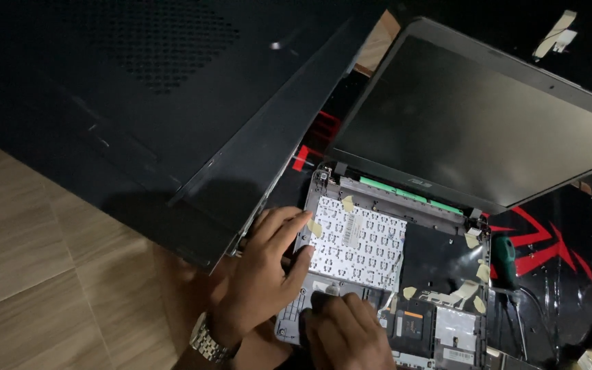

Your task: The person removes the keyboard from a disassembled laptop by peeling off tape and lifting the unit. They then use a screwdriver to unscrew components on the exposed motherboard, including the cooling fan area.

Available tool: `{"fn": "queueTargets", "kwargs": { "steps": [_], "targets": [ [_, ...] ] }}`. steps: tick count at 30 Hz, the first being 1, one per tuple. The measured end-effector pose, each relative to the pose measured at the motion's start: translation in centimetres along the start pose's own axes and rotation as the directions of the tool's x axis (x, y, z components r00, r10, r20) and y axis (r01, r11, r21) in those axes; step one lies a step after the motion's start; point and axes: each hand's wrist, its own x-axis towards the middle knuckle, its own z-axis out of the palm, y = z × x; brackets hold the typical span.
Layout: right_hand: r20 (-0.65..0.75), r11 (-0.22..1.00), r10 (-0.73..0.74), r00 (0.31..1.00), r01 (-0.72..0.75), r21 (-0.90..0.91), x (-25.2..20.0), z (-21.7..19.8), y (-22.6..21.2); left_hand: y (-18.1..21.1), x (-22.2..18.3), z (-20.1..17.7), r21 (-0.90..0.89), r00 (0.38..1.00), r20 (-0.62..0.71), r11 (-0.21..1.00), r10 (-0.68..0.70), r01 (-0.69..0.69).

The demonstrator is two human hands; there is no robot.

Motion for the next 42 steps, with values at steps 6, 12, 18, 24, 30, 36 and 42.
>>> {"fn": "queueTargets", "kwargs": {
  "steps": [6, 12, 18, 24, 30, 36, 42],
  "targets": [
    [0.229, 0.949, 0.192, 0.954, -0.240, 0.204, -0.3, -1.2, 1.7, -0.2, 0.0, -0.4, 0.009, 1.000, 0.029, 1.000, -0.004, 0.003],
    [0.161, 0.947, 0.249, 0.955, -0.274, 0.166, 2.1, -2.4, 3.6, -0.1, -0.1, -0.4, 0.000, 0.998, 0.033, 0.999, -0.052, 0.052],
    [-0.018, 0.997, 0.074, 0.997, -0.074, 0.015, 3.0, -0.2, 3.5, 0.2, 0.2, -0.8, 0.022, 0.995, 0.058, 0.997, -0.082, 0.080],
    [0.004, 1.000, 0.024, 1.000, -0.024, 0.013, 3.9, 0.0, 2.0, 0.1, 0.0, -0.7, -0.025, 0.988, 0.079, 0.991, -0.132, 0.134],
    [0.056, 0.999, -0.017, 0.998, 0.020, -0.038, 3.4, -0.1, 1.9, -0.5, 0.0, -0.4, -0.073, 0.988, 0.095, 0.989, -0.120, 0.127],
    [0.015, 1.000, 0.022, 1.000, -0.022, 0.001, 3.8, -0.1, 1.6, -0.1, 0.1, -0.7, -0.096, 0.989, 0.097, 0.988, -0.115, 0.124],
    [0.013, 0.999, 0.043, 0.999, -0.044, 0.033, 3.5, 0.1, 1.6, 0.4, 0.1, -1.5, -0.162, 0.981, 0.146, 0.975, -0.126, 0.149]
  ]
}}
